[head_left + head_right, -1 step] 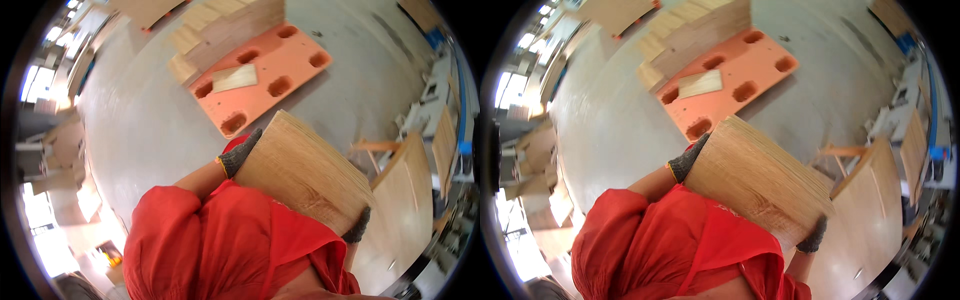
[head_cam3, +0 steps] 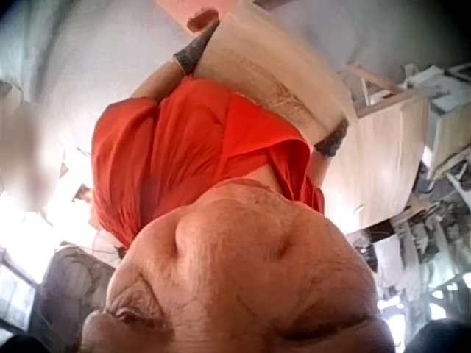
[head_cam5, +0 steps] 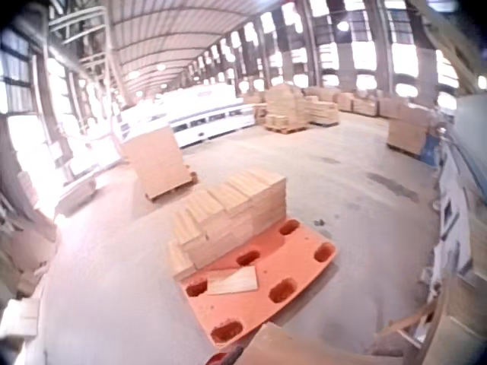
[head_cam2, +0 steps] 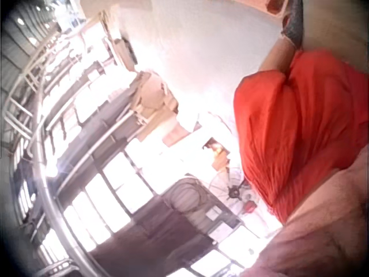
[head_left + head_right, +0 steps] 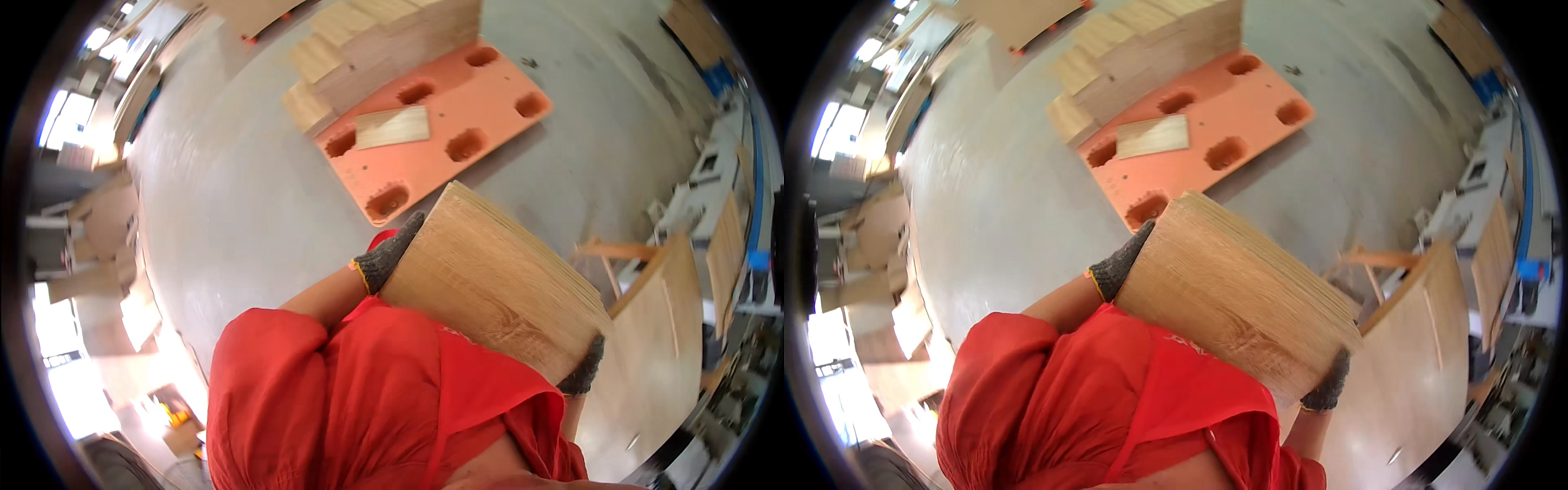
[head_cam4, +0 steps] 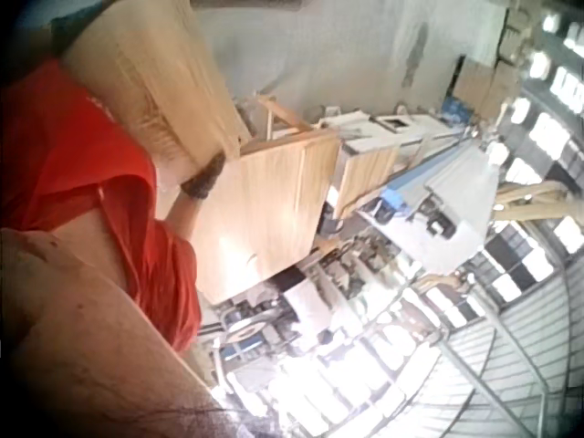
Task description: The person repeatedly picks up wooden planks from a table and stacks them onto a large orange pallet on the floor. They handle the planks one by one or in small groups, aligning them into neat piles. Another person briefly assists by handing over a plank.
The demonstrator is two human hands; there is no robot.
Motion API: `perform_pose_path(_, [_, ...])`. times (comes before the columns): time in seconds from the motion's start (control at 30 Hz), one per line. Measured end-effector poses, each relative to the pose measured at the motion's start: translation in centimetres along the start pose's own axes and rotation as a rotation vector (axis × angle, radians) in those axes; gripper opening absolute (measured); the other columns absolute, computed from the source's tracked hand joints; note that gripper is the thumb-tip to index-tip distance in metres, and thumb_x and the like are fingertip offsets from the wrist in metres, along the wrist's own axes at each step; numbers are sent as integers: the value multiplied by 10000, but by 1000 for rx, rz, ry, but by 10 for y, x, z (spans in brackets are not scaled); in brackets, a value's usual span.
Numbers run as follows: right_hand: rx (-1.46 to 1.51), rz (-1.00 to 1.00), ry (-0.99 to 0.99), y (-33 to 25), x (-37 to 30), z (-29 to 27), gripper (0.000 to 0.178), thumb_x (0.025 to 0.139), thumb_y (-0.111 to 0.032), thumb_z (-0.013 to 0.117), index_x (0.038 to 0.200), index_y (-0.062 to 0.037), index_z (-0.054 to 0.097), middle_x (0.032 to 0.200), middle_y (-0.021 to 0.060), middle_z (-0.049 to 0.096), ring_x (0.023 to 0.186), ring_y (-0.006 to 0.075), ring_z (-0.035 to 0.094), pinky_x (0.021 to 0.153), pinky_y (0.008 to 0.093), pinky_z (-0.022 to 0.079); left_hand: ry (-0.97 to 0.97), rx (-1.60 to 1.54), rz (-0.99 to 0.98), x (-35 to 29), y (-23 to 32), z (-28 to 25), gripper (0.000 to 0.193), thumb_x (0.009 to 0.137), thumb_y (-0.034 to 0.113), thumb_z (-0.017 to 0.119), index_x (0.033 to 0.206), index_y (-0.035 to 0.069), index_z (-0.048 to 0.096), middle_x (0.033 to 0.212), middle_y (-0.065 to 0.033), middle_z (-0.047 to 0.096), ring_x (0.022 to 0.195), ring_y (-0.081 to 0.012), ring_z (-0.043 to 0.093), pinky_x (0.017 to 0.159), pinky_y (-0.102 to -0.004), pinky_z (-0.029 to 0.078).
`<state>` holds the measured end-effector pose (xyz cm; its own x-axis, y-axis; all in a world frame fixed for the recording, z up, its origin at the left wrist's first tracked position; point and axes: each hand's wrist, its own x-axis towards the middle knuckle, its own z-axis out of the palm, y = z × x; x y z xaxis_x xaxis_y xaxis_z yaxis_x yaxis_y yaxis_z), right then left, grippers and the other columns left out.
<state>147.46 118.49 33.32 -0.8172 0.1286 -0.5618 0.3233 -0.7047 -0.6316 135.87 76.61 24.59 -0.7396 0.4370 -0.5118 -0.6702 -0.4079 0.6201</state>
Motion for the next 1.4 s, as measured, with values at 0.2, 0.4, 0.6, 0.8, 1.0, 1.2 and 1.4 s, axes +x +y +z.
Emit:
perform_pose_path(0.2, [-210,133,-252,72,84,166,654,898,-426,631,1424,-119,395,1376,109,496,1231,288,495,1002,448,464,356,162,294,-87,66,-109,531,987,436,482,1403,106,462,1371,-58,513,1236,-174,479,1032,-339,383])
perform_pose_path(0.4, [-237,305,-345,181,113,308,609,908,-437,615,1387,-100,448,1326,105,545,1202,258,528,989,436,471,453,-541,65,-184,154,-216,533,967,531,458,1296,123,557,1167,-44,646,1022,-172,621,854,-342,518])
perform_pose_path(0.6, [-299,507,-513,277,166,443,580,933,-435,576,1373,-76,457,1303,111,559,1158,257,549,965,426,478,591,-516,236,-242,201,-309,609,963,604,388,1336,145,537,1237,-57,625,1021,-199,628,854,-380,530])
perform_pose_path(0.8, [-255,607,-566,377,227,543,519,973,-401,532,1367,-70,469,1288,101,571,1140,222,558,952,380,487,712,-566,242,-263,271,-405,553,953,572,434,1274,139,561,1143,-39,646,991,-186,633,817,-355,540])
perform_pose_path(1.0, [-155,671,-523,485,335,637,514,982,-402,516,1373,-70,473,1299,102,568,1154,219,557,960,363,487,749,-490,154,-205,387,-560,525,962,542,442,1275,136,560,1149,-42,646,989,-179,631,824,-362,539])
perform_pose_path(1.2, [49,591,-340,599,410,677,532,977,-392,530,1396,-74,450,1331,107,549,1189,222,544,977,374,486,541,-439,37,-114,477,-736,531,969,541,437,1303,144,548,1187,-49,643,1042,-182,628,853,-356,537])
perform_pose_path(1.4, [6,459,-74,707,452,688,579,944,-421,579,1408,-106,433,1343,79,537,1194,222,536,966,397,491,580,-385,-236,-6,520,-867,523,970,522,447,1316,140,540,1185,-41,645,1038,-185,629,867,-361,538])
